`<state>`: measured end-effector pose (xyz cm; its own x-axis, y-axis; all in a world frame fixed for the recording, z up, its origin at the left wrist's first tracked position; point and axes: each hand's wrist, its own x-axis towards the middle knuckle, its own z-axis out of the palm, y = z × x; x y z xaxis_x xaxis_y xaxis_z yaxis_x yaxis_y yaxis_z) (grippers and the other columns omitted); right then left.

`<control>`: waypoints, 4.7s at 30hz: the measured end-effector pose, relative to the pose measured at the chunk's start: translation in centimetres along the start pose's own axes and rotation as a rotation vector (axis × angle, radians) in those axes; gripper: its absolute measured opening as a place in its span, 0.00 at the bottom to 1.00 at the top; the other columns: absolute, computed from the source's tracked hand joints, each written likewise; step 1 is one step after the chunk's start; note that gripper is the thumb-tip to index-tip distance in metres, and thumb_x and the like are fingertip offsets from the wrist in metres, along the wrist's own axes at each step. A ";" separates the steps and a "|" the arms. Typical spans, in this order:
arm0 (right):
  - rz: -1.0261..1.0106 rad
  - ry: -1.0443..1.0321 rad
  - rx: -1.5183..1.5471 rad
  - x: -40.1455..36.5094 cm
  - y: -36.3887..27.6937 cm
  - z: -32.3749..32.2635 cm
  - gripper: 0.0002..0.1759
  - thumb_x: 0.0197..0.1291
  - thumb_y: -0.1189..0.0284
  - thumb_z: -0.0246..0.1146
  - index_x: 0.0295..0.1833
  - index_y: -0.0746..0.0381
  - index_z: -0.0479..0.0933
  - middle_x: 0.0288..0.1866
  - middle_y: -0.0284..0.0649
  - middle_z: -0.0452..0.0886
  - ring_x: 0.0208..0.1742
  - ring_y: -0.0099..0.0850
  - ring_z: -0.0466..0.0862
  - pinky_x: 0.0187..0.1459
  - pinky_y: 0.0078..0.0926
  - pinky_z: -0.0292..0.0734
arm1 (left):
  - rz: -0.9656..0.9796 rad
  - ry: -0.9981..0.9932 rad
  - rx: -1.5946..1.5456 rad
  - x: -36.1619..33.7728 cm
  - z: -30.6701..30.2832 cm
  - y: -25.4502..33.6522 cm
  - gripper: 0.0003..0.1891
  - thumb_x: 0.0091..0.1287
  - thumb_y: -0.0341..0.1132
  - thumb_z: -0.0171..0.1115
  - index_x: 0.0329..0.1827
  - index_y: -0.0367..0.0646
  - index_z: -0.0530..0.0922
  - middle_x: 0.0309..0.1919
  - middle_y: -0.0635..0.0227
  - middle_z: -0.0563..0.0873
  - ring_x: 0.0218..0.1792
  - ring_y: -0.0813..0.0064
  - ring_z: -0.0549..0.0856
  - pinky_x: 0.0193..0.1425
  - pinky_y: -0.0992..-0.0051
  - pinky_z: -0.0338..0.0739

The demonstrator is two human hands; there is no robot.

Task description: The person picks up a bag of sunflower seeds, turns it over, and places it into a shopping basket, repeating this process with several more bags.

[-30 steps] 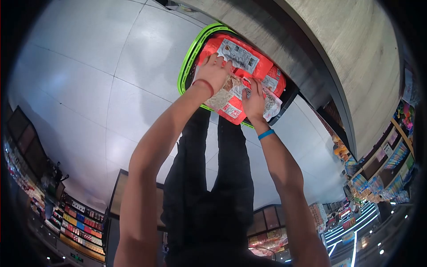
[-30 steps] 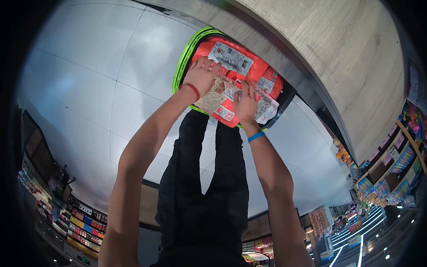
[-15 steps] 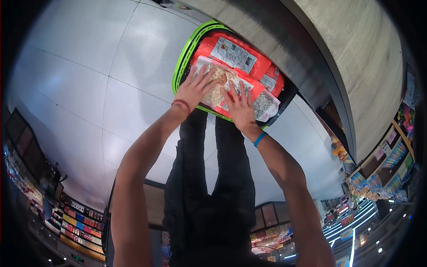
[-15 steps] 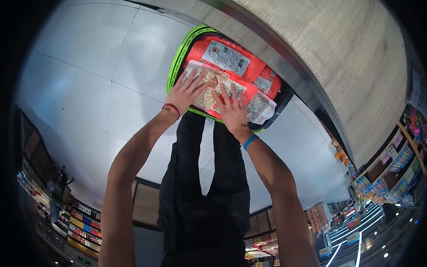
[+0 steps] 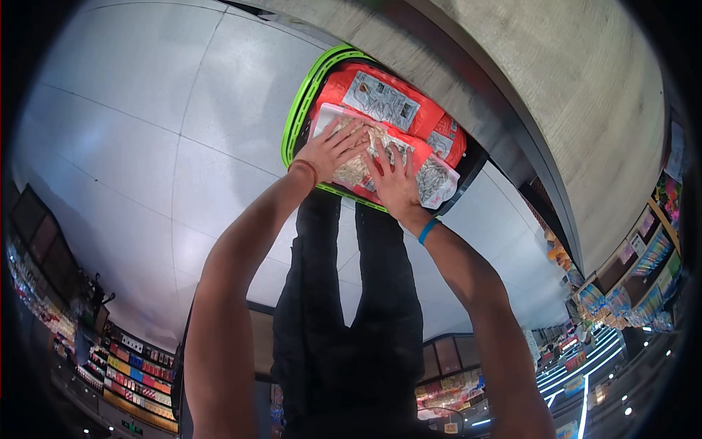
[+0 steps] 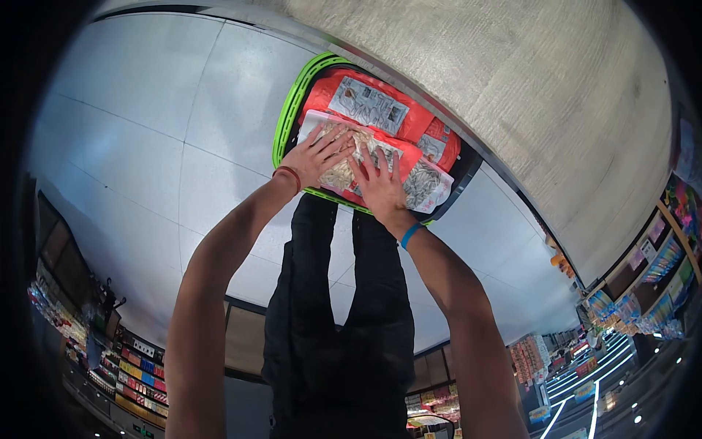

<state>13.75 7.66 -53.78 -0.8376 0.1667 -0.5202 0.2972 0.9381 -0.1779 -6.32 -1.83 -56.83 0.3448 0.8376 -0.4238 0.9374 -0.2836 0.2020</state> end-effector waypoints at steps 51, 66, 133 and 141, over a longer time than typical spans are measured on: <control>0.203 -0.578 0.452 -18.5 -9.9 -6.4 0.22 0.65 0.60 0.51 0.60 0.55 0.76 0.57 0.51 0.79 0.58 0.48 0.79 0.56 0.48 0.76 | -0.577 -0.432 -1.611 -20.5 5.3 16.2 0.43 0.68 0.69 0.37 0.80 0.54 0.43 0.77 0.51 0.50 0.78 0.55 0.50 0.79 0.63 0.45; 0.378 -0.118 1.113 -27.0 -8.7 -6.4 0.25 0.71 0.57 0.53 0.65 0.61 0.73 0.70 0.46 0.70 0.71 0.40 0.68 0.71 0.31 0.60 | -0.668 -0.222 -1.249 -22.8 -5.4 14.7 0.33 0.73 0.59 0.37 0.70 0.43 0.66 0.65 0.47 0.73 0.68 0.50 0.70 0.72 0.60 0.62; 0.017 0.941 0.391 -20.6 11.4 -29.9 0.26 0.54 0.68 0.66 0.58 0.66 0.72 0.63 0.48 0.71 0.66 0.47 0.68 0.63 0.42 0.67 | -1.125 0.613 -1.544 -19.9 -8.9 31.9 0.24 0.64 0.46 0.60 0.55 0.35 0.79 0.48 0.50 0.86 0.52 0.59 0.84 0.57 0.66 0.75; 0.098 0.637 0.149 -16.9 11.1 -31.3 0.47 0.59 0.58 0.63 0.77 0.63 0.49 0.80 0.51 0.46 0.80 0.48 0.45 0.77 0.48 0.41 | -1.196 0.574 -1.584 -21.1 -8.4 33.0 0.24 0.64 0.43 0.60 0.57 0.34 0.78 0.47 0.51 0.86 0.51 0.63 0.84 0.57 0.67 0.75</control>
<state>16.84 24.79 -20.86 -0.8970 0.4395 0.0482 0.4080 0.8648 -0.2925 16.95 -24.97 -33.74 -0.6167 0.3704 -0.6946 -0.3160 0.6917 0.6494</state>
